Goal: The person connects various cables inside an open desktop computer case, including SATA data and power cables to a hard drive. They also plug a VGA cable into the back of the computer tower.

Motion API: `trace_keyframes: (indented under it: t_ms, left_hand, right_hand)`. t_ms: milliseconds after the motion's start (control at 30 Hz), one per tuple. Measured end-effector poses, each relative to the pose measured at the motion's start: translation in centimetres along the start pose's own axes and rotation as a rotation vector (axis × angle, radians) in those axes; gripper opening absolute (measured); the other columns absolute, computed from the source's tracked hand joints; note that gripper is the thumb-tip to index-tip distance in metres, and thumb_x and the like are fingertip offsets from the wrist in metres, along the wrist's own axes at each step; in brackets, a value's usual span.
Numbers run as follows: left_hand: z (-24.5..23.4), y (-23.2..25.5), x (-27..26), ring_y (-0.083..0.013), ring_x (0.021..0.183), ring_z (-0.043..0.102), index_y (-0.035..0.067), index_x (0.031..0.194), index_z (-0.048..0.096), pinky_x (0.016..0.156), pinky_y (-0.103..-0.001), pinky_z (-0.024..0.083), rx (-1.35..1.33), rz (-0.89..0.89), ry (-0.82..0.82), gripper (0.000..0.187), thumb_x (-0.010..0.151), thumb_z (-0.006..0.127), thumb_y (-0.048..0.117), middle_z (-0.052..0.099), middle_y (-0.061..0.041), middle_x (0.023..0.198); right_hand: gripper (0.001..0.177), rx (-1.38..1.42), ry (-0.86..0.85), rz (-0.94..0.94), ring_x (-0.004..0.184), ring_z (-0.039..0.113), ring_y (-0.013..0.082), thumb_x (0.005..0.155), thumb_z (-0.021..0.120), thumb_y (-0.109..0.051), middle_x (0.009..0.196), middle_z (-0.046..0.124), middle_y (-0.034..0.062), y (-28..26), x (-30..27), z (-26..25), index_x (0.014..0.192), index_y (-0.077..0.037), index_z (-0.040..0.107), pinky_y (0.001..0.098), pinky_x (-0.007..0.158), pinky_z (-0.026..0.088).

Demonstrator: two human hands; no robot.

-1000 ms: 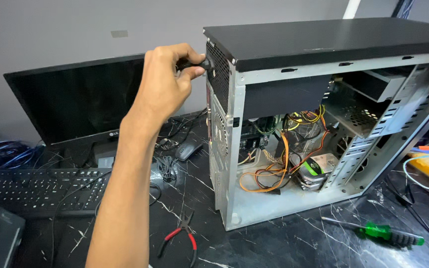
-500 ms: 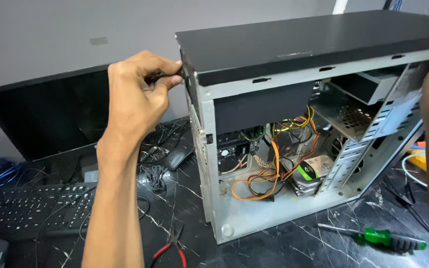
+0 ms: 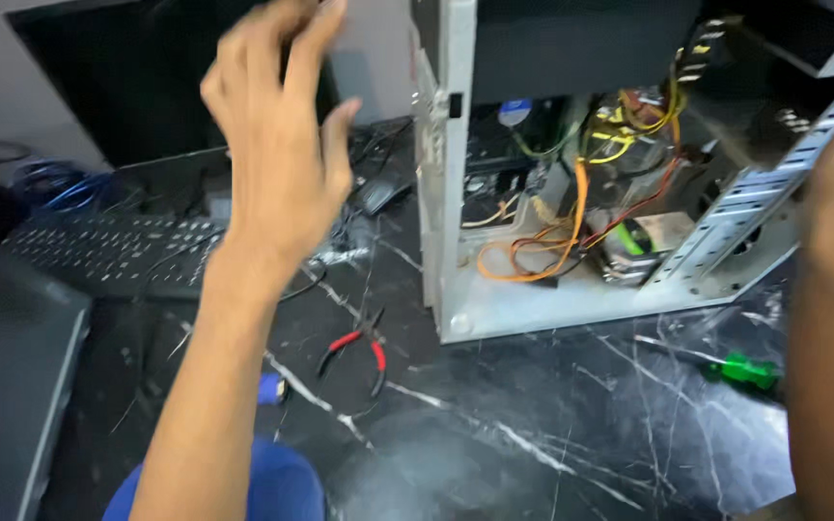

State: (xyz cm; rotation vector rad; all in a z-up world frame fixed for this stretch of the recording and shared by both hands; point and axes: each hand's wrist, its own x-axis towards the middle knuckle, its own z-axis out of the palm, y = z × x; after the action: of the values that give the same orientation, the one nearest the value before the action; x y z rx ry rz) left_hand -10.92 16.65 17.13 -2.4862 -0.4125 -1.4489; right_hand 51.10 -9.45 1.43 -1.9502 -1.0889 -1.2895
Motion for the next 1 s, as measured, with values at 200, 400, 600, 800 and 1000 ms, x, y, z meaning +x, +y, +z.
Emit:
trace_keyframes:
  t_ms: [200,400,600,800,1000]
  left_hand:
    - [-2.6,-1.8,-10.9,-0.0321,0.106,0.076,0.005,0.130,0.074,0.094,-0.048,0.057,-0.280,-0.439,-0.621,0.023,0.108,0.071,-0.001,0.075,-0.013,0.118]
    - [-4.9,-4.6,-22.9,-0.0254,0.136,0.063,0.028,0.151,0.063,0.116,-0.045,0.052,-0.184,-0.636,-1.289,0.076,0.087,0.057,-0.013,0.064,-0.005,0.142]
    - [-7.8,-1.7,-23.4,-0.0256,0.145,0.068,0.024,0.141,0.072,0.127,-0.053,0.051,0.059,-0.756,-1.223,0.045,0.100,0.088,0.031,0.075,-0.002,0.139]
    - [-8.1,-3.7,-22.7,-0.0377,0.126,0.079,0.019,0.140,0.071,0.109,-0.058,0.066,-0.005,-0.719,-0.778,0.033,0.112,0.073,0.036,0.067,-0.007,0.133]
    - [-7.9,-0.4,-9.8,-0.0501,0.109,0.078,0.005,0.148,0.076,0.098,-0.060,0.061,-0.375,-0.480,-0.331,0.035,0.115,0.066,0.008,0.074,-0.020,0.113]
  right_hand:
    - [0.018,0.831,0.185,-0.110,0.138,0.058,0.0487,0.120,0.057,0.003,0.147,0.056,0.0320,-36.4,0.8,-19.0,0.135,0.012,0.054,0.0579,0.115,0.043]
    - [0.016,1.037,-0.064,-0.245,0.125,0.065,0.0403,0.108,0.075,-0.012,0.129,0.072,0.0190,-43.2,-4.8,-18.5,0.117,-0.001,0.067,0.0548,0.117,0.049]
    - [0.013,1.140,-0.137,-0.255,0.123,0.066,0.0440,0.103,0.080,-0.002,0.126,0.075,0.0136,-45.3,-5.0,-18.6,0.113,-0.006,0.073,0.0548,0.109,0.051]
    - [0.010,1.134,-0.052,-0.277,0.120,0.067,0.0463,0.105,0.079,-0.004,0.123,0.074,0.0160,-44.5,-2.7,-19.4,0.113,-0.004,0.072,0.0558,0.106,0.053]
    - [0.011,1.011,0.089,-0.302,0.124,0.063,0.0463,0.104,0.080,-0.002,0.127,0.074,0.0177,-40.5,1.1,-19.3,0.111,-0.004,0.073,0.0566,0.112,0.047]
